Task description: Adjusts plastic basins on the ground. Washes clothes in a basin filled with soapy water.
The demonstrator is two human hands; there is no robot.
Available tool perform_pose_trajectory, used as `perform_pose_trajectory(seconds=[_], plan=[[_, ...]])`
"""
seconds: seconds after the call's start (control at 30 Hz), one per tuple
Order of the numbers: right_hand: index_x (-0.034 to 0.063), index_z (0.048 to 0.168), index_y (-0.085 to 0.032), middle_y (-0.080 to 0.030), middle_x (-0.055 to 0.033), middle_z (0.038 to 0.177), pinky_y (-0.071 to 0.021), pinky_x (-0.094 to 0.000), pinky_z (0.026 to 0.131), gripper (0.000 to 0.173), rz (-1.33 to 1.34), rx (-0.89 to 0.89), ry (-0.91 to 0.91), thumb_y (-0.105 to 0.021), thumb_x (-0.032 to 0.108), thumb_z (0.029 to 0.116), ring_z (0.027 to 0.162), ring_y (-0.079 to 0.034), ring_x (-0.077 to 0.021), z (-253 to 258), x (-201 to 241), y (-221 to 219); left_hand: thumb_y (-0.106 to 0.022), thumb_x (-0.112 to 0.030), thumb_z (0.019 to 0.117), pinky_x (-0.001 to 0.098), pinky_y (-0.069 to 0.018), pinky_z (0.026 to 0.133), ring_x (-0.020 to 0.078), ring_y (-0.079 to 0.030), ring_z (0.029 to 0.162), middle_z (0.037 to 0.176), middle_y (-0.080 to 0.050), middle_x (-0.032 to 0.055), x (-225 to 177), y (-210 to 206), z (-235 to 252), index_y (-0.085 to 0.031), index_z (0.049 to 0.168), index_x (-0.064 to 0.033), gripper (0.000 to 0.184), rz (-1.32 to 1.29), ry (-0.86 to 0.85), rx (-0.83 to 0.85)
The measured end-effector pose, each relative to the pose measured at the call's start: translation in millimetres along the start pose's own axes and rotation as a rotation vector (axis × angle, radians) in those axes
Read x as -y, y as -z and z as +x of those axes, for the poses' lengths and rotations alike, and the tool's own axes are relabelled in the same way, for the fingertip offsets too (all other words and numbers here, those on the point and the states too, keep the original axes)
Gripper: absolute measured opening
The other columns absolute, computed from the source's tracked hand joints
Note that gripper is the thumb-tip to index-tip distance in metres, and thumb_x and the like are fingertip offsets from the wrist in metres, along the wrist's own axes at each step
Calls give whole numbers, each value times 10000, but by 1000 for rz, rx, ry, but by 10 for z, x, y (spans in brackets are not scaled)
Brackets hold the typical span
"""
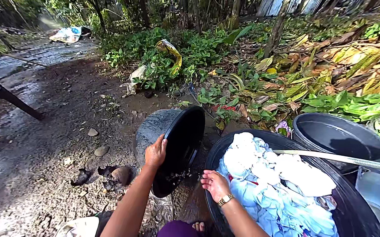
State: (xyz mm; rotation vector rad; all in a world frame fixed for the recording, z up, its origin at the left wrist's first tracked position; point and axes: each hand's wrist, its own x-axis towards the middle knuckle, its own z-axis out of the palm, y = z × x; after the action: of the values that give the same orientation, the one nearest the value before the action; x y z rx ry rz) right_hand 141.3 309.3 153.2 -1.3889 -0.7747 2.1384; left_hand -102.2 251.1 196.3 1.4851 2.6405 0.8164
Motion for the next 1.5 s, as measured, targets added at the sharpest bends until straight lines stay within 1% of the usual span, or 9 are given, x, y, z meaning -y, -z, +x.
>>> perform_pose_trajectory(seconds=[0.13,0.37,0.43,0.5,0.67,0.9,1.07,1.27,1.5], plan=[[-49,1110,-582,-569,-73,776,-495,-290,559,172,-34,-207,-80,-439,11,1035,594,-556,-145,167,-279,564,-293,-332,1122,673,-490,928,515,-687,1059,1097,-718,305,-30,-30,136,-550,1463,-26,525,14,12,13],[-117,1192,-612,-651,-224,1093,-524,-423,885,224,-335,-229,-184,-544,11,1021,950,-629,-264,356,-786,1121,-280,-367,1128,662,-489,939,496,-685,1081,1116,-720,286,-130,-60,257,-530,1496,-83,528,49,77,56],[-89,1224,-579,-623,-207,1077,-527,-428,831,236,-250,-285,-243,-532,28,1025,921,-611,-263,386,-825,1114,-272,-371,1128,660,-490,950,490,-683,1095,1144,-715,282,-153,-55,246,-516,1508,-89,532,51,97,72],[-40,1276,-478,-552,-175,1055,-504,-405,735,260,-21,-302,-268,-457,59,1037,850,-563,-242,287,-566,901,-278,-367,1125,665,-490,943,487,-686,1092,1143,-717,278,-203,-61,238,-520,1504,-83,531,43,105,64],[-84,1459,-378,-486,-274,1433,-512,-404,1025,417,259,-6,38,-411,85,1080,1243,-581,-322,-220,746,-132,-275,-367,1129,653,-494,948,481,-683,1098,1145,-717,271,-419,-102,285,-511,1510,-94,524,39,112,82],[-6,1487,-506,-459,-212,1568,-331,-478,1219,431,-905,45,387,-446,148,1089,1474,-423,-323,371,788,-51,-279,-389,1127,667,-501,924,502,-684,1076,1149,-714,280,-581,-120,304,-493,1530,-117,531,79,97,95],[140,1639,-285,-76,-163,1734,-2,-578,1279,589,-1664,87,275,-406,360,1107,1607,-17,-358,576,-154,671,-288,-411,1123,638,-509,940,461,-687,1107,1213,-705,251,-586,-134,335,-473,1548,-144,535,106,87,107],[154,1635,-303,-54,-116,1743,-1,-556,1283,622,-1804,95,265,-505,242,1053,1609,-29,-338,596,-434,1003,-802,-306,859,686,-437,1011,567,-483,1313,1434,-469,387,144,-378,-488,-303,1612,-64,934,63,433,-212],[132,1638,-288,-62,-149,1737,-3,-580,1277,688,-1882,101,244,-559,192,1008,1605,-43,-357,616,-483,1002,-751,31,810,631,-453,1069,491,-530,1337,1518,-445,326,1218,-601,-929,-81,1650,-72,1080,-58,750,-221]])
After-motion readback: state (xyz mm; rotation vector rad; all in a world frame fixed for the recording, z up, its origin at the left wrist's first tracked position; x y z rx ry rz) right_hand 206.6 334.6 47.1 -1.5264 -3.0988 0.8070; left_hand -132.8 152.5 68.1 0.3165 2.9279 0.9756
